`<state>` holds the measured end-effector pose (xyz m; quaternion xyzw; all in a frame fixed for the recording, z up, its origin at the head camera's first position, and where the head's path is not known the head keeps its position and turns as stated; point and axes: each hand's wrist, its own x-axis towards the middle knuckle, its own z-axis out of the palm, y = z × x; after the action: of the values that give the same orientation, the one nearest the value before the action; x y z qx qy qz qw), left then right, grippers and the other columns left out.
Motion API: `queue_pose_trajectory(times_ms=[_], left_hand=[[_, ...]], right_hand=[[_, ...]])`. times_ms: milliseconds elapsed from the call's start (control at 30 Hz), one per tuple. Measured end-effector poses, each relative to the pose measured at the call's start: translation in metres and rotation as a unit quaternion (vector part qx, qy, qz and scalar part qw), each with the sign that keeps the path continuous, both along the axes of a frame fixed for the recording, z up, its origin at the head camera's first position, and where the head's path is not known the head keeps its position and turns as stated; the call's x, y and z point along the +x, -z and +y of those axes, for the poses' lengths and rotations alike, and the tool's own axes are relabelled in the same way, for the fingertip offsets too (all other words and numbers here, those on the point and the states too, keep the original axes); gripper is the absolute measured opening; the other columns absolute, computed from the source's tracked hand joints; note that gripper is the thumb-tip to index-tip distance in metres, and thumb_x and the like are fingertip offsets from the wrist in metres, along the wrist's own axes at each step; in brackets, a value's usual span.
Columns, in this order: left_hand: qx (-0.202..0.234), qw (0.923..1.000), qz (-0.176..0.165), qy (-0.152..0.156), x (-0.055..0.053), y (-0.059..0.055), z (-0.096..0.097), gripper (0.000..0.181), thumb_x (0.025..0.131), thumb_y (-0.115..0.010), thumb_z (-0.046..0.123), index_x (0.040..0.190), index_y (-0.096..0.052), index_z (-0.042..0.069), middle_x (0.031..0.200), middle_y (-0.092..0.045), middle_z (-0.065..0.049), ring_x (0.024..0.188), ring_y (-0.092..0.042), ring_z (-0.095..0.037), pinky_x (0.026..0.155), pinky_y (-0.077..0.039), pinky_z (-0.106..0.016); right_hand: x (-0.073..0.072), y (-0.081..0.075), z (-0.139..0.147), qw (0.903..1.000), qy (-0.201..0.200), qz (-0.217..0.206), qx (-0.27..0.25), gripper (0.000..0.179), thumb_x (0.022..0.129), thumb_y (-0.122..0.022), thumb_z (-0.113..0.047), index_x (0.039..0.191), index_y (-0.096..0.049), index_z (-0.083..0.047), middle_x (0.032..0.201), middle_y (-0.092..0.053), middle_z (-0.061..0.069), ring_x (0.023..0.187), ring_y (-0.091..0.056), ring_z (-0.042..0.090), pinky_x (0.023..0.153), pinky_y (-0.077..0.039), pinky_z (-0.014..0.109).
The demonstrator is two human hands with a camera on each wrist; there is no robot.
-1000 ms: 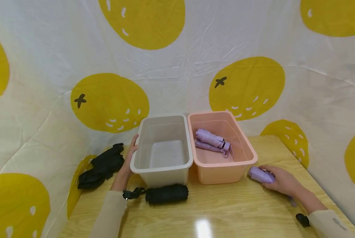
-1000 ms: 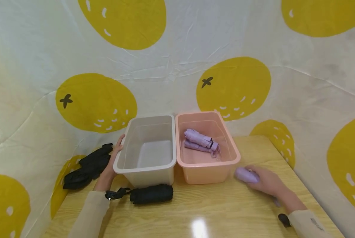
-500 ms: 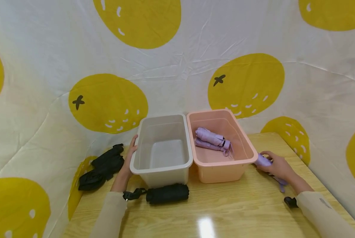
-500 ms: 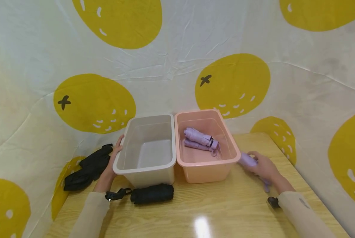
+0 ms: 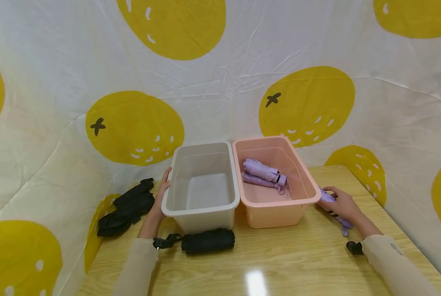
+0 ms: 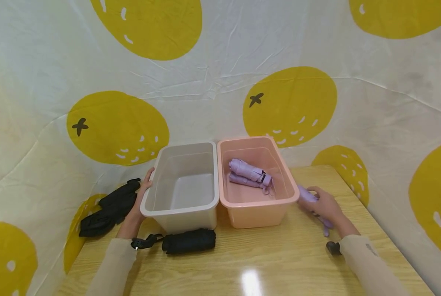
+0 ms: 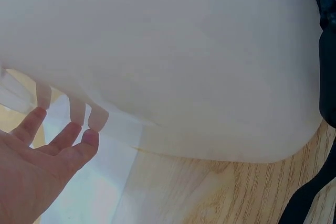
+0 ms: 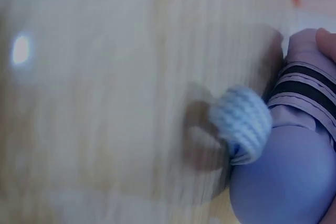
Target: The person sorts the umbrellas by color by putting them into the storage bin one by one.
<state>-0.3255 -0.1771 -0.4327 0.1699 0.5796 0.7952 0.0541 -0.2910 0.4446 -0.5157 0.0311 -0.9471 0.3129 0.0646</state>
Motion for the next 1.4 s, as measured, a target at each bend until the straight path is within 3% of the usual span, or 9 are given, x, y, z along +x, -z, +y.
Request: queue_pose_trajectory(times_ms=[267, 433, 533, 667, 767, 867, 1067, 1233, 1400], left_hand=[[-0.010, 0.9999, -0.006, -0.006, -0.001, 0.000, 0.000, 0.056, 0.108, -0.024, 0.015, 0.157, 0.001, 0.021, 0.141, -0.033, -0.004, 0.111, -0.048, -0.020, 0.087, -0.047, -0.033], [-0.015, 0.9998, -0.011, -0.007, -0.001, 0.001, -0.001, 0.056, 0.108, -0.023, 0.015, 0.157, 0.003, 0.021, 0.151, -0.019, -0.016, 0.114, -0.045, -0.023, 0.088, -0.046, -0.035], [-0.015, 0.9998, -0.015, -0.004, 0.000, 0.000, -0.001, 0.056, 0.108, -0.023, 0.016, 0.156, 0.004, 0.021, 0.155, -0.010, -0.020, 0.116, -0.043, -0.024, 0.090, -0.045, -0.036], [-0.020, 0.9998, -0.007, -0.005, -0.001, 0.000, -0.003, 0.056, 0.108, -0.023, 0.015, 0.156, 0.004, 0.021, 0.153, -0.015, -0.017, 0.116, -0.042, -0.024, 0.090, -0.045, -0.035], [-0.020, 0.9998, -0.005, -0.006, -0.001, -0.001, -0.002, 0.056, 0.108, -0.024, 0.016, 0.156, 0.003, 0.021, 0.152, -0.017, -0.016, 0.117, -0.042, -0.025, 0.090, -0.045, -0.035], [-0.020, 0.9998, -0.001, -0.001, 0.001, -0.002, -0.001, 0.056, 0.108, -0.024, 0.015, 0.156, 0.003, 0.020, 0.155, -0.010, -0.019, 0.118, -0.040, -0.027, 0.091, -0.044, -0.035], [-0.027, 0.9996, 0.000, -0.002, 0.005, -0.004, 0.000, 0.056, 0.108, -0.022, 0.014, 0.156, 0.005, 0.019, 0.157, -0.002, -0.021, 0.117, -0.040, -0.025, 0.090, -0.045, -0.033], [-0.017, 0.9999, -0.001, 0.001, 0.004, -0.004, 0.000, 0.055, 0.108, -0.022, 0.014, 0.156, 0.004, 0.019, 0.156, -0.004, -0.023, 0.114, -0.042, -0.024, 0.089, -0.045, -0.034], [-0.016, 0.9999, -0.003, -0.001, 0.004, -0.004, 0.000, 0.056, 0.107, -0.021, 0.013, 0.157, 0.004, 0.018, 0.158, -0.004, -0.020, 0.116, -0.041, -0.025, 0.090, -0.044, -0.034]], right_hand=[[-0.001, -0.006, 0.000, 0.9962, 0.019, -0.025, -0.081, 0.068, 0.088, -0.069, -0.042, 0.137, -0.047, 0.000, 0.107, -0.058, 0.029, 0.086, -0.058, 0.030, 0.065, -0.048, 0.034], [-0.003, -0.020, 0.000, 0.9917, 0.015, -0.036, -0.123, 0.071, 0.090, -0.068, -0.042, 0.142, -0.042, -0.001, 0.115, -0.055, 0.033, 0.089, -0.059, 0.030, 0.067, -0.050, 0.033], [-0.004, -0.042, -0.003, 0.9879, 0.005, -0.050, -0.147, 0.074, 0.090, -0.067, -0.043, 0.146, -0.038, -0.003, 0.120, -0.053, 0.034, 0.086, -0.061, 0.030, 0.066, -0.052, 0.037], [-0.007, -0.081, -0.011, 0.9861, -0.011, -0.049, -0.158, 0.074, 0.091, -0.066, -0.042, 0.148, -0.034, -0.006, 0.124, -0.050, 0.035, 0.083, -0.063, 0.032, 0.064, -0.053, 0.041], [-0.011, -0.109, -0.016, 0.9894, -0.023, -0.025, -0.141, 0.073, 0.092, -0.065, -0.040, 0.148, -0.035, -0.005, 0.125, -0.049, 0.035, 0.085, -0.063, 0.033, 0.064, -0.052, 0.040], [-0.015, -0.134, -0.024, 0.9922, -0.027, -0.005, -0.122, 0.072, 0.092, -0.066, -0.040, 0.148, -0.036, -0.006, 0.126, -0.050, 0.034, 0.088, -0.062, 0.036, 0.065, -0.052, 0.038], [-0.026, -0.179, -0.050, 0.9940, -0.034, -0.002, -0.104, 0.076, 0.087, -0.070, -0.045, 0.148, -0.038, -0.011, 0.124, -0.052, 0.029, 0.089, -0.061, 0.035, 0.066, -0.052, 0.038], [-0.038, -0.204, -0.083, 0.9940, -0.056, 0.014, -0.093, 0.071, 0.083, -0.074, -0.046, 0.142, -0.046, -0.017, 0.118, -0.057, 0.022, 0.087, -0.061, 0.033, 0.067, -0.052, 0.039], [-0.049, -0.216, -0.117, 0.9919, -0.094, 0.037, -0.076, 0.067, 0.080, -0.078, -0.045, 0.136, -0.053, -0.017, 0.117, -0.058, 0.018, 0.091, -0.059, 0.032, 0.069, -0.051, 0.041]])
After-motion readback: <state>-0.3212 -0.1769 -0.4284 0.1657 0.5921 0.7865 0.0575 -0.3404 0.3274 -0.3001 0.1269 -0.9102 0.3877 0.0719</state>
